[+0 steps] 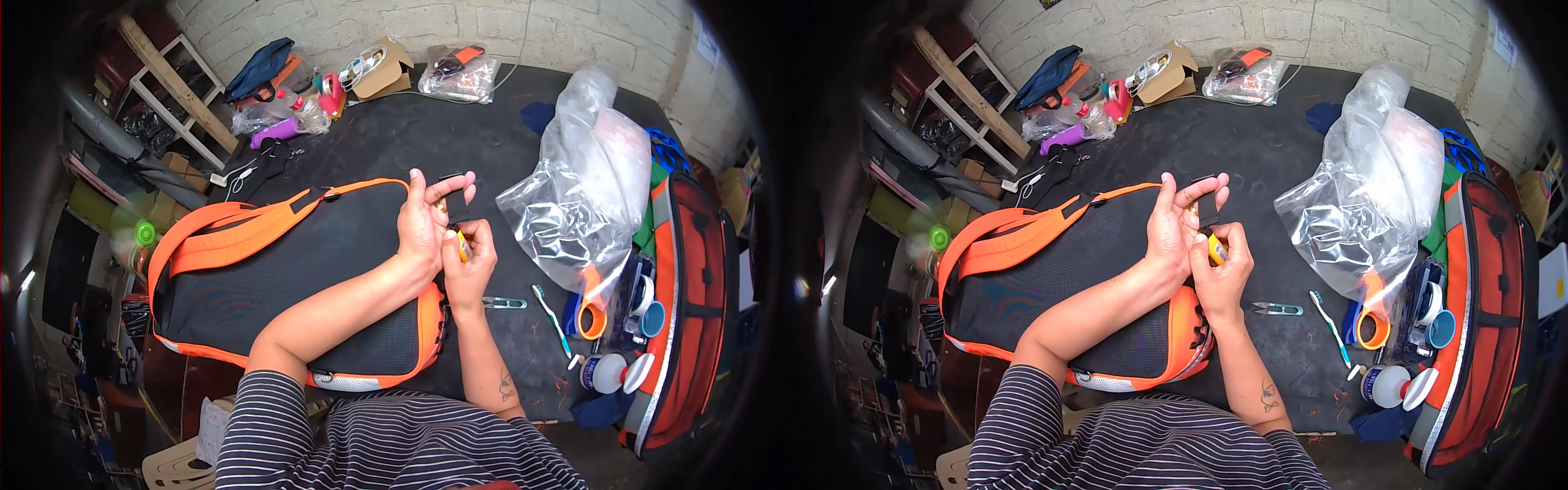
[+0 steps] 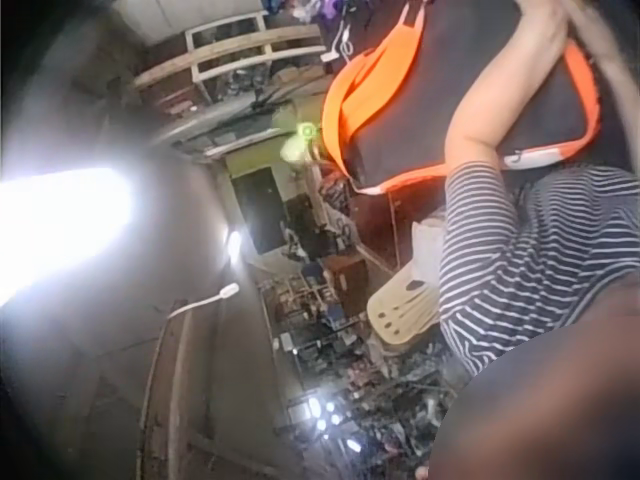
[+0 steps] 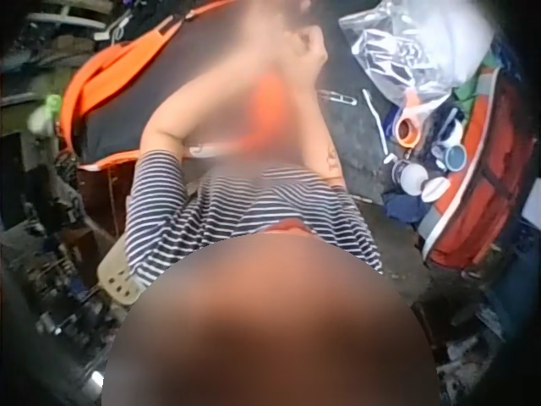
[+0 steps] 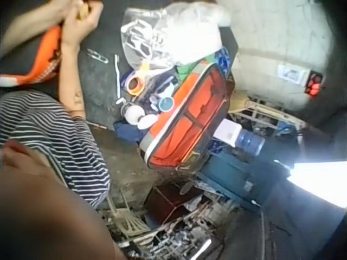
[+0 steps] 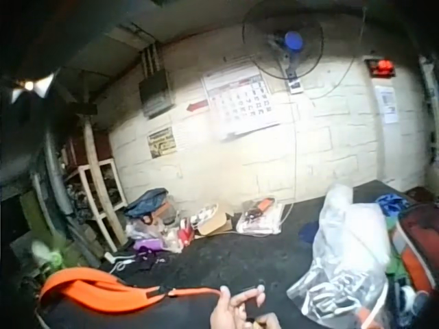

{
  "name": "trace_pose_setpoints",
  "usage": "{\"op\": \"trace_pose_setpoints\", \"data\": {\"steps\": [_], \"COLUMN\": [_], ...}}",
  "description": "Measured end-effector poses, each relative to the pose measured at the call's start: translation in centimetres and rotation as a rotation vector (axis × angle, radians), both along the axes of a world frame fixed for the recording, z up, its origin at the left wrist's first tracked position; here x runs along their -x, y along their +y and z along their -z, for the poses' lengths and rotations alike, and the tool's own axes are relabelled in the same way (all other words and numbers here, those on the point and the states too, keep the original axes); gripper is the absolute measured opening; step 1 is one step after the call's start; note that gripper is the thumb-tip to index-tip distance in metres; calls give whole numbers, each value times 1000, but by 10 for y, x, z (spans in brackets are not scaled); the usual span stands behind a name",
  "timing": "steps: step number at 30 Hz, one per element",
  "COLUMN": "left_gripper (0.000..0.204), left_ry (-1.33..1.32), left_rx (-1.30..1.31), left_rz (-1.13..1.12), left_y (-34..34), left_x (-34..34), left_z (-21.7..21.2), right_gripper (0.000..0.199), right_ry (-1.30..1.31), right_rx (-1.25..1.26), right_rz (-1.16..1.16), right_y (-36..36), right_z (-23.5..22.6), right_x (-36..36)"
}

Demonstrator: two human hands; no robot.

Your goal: Inspecting and adjusting the straps, buckles, and zippers of a manufactured trauma kit bag.

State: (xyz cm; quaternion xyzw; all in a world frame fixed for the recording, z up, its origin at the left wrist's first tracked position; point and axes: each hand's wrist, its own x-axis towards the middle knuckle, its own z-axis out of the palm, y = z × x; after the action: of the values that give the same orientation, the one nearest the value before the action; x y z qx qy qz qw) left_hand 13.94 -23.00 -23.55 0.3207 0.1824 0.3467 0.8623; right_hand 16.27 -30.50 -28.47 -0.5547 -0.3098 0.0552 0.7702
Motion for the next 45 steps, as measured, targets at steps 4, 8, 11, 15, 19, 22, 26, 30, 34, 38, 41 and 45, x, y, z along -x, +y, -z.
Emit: {"op": "trace_pose_setpoints", "data": {"steps": [4,8,11,15,19,22,26,30,34,38,41,45], "left_gripper": [61,62,62,55,59,82,65,67,80,82,84,79], "left_ry": [9,26,25,133,332,400,470,439,412,420,437,140], "left_rx": [-6,-19,-34,-401,-708,-796,-830,-909,-861,-841,-769,-359], "left_rz": [-2,-1,5,9,48,8,95,62,22,82,143,260], "left_y": [0,0,-2,2,9,8,7,6,5,5,5,4], "left_x": [0,-1,-1,-2,-3,-4,-4,-7,-10,-11,-11,-4], "left_z": [1,0,-3,-13,-19,-16,-14,-11,-10,-13,-17,-19], "right_gripper": [11,11,11,14,18,18,18,18,18,18,16,15], "right_ry": [0,-7,10,105,103,-101,-165,-162,-147,-159,-168,134], "right_rx": [-6,-23,-41,-176,39,154,178,178,158,155,141,-113], "right_rz": [-3,0,-25,-33,25,119,149,154,154,155,155,58], "right_y": [0,2,2,-5,-18,-22,-22,-24,-26,-26,-25,-22], "right_z": [2,5,9,14,13,9,5,7,8,10,14,18], "right_x": [0,0,1,-1,-13,-20,-22,-22,-22,-23,-25,-25]}}
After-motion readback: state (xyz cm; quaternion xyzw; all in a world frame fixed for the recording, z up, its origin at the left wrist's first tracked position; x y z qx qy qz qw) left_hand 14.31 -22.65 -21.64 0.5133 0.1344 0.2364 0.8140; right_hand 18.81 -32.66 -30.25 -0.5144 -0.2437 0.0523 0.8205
